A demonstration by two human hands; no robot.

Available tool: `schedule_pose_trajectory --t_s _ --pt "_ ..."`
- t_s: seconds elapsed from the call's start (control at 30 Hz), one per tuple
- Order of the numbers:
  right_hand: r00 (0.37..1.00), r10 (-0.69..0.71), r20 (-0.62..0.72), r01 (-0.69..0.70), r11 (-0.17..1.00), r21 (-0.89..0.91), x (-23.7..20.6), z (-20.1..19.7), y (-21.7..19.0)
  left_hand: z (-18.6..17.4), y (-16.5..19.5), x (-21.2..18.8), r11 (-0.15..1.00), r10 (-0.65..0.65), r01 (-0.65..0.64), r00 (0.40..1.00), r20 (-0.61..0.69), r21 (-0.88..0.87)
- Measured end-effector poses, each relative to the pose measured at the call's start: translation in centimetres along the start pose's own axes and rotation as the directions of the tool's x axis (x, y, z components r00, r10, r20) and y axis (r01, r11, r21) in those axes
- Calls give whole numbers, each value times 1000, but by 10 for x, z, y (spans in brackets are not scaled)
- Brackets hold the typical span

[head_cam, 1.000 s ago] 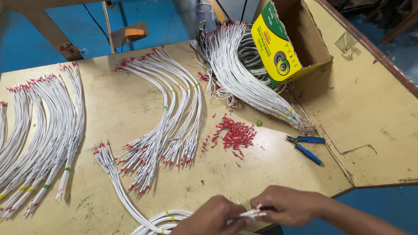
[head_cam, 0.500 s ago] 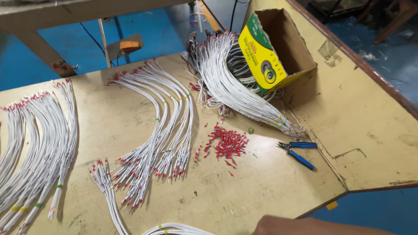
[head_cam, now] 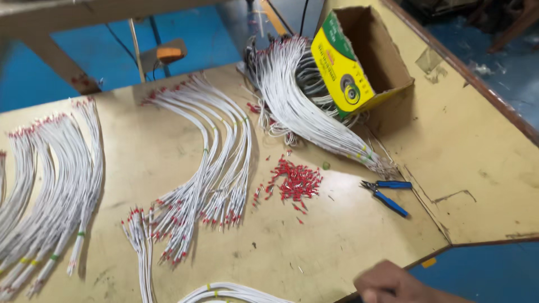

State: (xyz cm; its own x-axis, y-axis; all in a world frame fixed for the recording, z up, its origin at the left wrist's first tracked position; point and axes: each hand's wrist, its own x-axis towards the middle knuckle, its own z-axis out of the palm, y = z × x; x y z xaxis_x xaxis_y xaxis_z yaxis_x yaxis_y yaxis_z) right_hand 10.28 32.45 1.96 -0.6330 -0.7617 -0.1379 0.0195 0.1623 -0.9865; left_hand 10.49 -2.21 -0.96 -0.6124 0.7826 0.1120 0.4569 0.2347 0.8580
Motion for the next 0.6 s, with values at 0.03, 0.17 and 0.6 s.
schedule_pose_trajectory --t_s 0.03,0.17,0.6 --pt "999 -38 -36 41 996 84 2 1 -3 -3 -3 -1 1000 -4 4 1000 -12 -3" --pt "991 133 -29 -99 848 520 25 17 -17 -5 0 -10 997 -60 55 995 -83 -60" --pt "980 51 -194 22 933 360 69 31 -6 -29 38 12 962 -220 184 960 -171 -203"
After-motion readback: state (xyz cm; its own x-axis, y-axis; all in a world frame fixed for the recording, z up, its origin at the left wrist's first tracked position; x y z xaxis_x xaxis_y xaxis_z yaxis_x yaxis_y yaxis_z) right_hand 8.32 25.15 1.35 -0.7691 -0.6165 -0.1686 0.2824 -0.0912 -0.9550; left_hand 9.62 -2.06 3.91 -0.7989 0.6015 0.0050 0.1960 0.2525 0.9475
